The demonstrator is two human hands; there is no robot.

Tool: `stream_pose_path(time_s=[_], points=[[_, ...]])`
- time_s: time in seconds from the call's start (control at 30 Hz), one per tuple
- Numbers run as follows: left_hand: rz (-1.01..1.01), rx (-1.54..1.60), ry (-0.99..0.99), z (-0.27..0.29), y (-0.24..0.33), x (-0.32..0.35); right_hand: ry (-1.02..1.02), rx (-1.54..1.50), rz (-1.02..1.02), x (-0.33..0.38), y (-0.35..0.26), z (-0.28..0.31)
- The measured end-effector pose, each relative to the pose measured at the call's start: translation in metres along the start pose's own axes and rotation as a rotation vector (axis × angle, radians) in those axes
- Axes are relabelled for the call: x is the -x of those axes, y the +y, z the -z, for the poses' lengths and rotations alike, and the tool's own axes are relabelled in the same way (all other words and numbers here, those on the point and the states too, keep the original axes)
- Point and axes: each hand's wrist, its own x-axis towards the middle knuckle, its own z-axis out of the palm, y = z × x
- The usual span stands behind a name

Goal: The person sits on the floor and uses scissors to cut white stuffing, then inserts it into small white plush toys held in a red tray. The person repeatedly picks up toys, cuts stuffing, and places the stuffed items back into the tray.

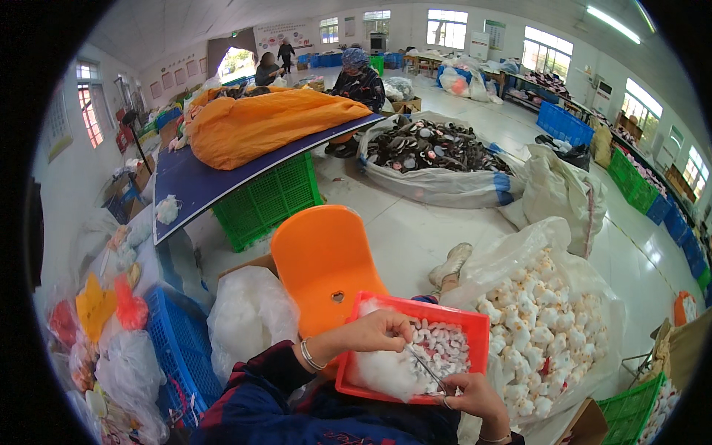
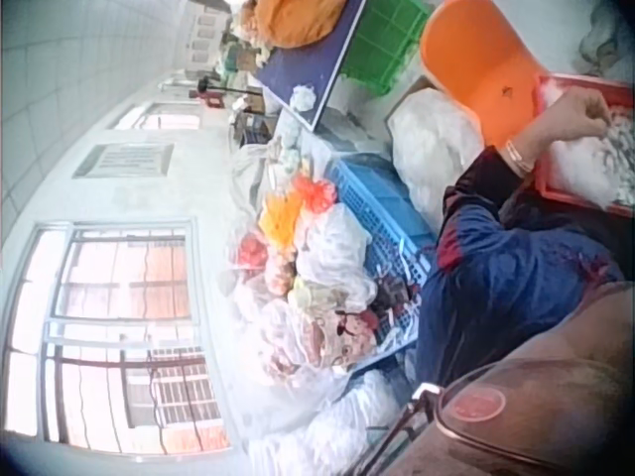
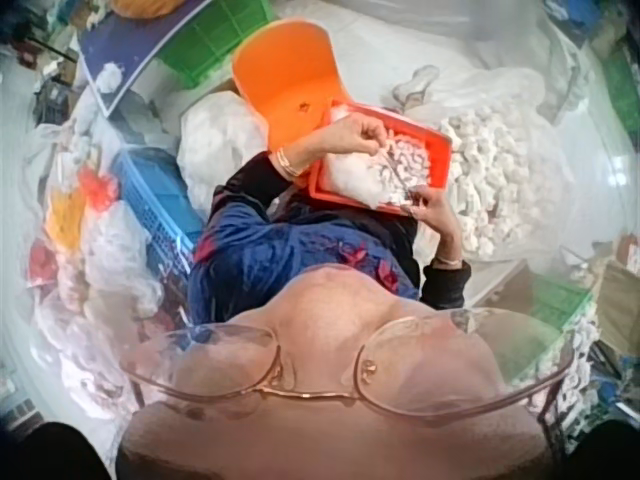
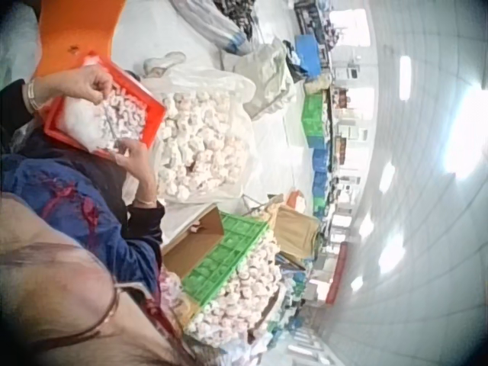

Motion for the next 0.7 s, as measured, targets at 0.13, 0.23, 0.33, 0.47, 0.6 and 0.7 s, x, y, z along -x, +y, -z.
stream_pose_path(time_s=[0.13,0.23,0.33,0.47,0.6,0.7], points=[[0.063,-0.09,0.107,-0.001,0.014,0.006,-0.014,0.029,-0.03,-0.005,-0.002,0.002],[0.092,-0.245,0.233,0.005,0.004,0.004,0.027,0.052,-0.012,-0.008,-0.005,0.0],[0.174,-0.292,0.196,0.011,-0.003,0.002,0.049,0.118,-0.011,-0.01,-0.007,-0.001],[0.141,-0.323,0.124,0.004,0.002,0.002,0.037,0.274,0.012,-0.01,-0.02,0.001],[0.27,-0.344,0.032,0.005,0.004,0.001,0.034,0.369,0.037,-0.008,-0.029,0.001],[0.359,-0.36,-0.013,0.004,0.007,-0.001,0.032,0.478,0.062,-0.004,-0.03,0.003]])
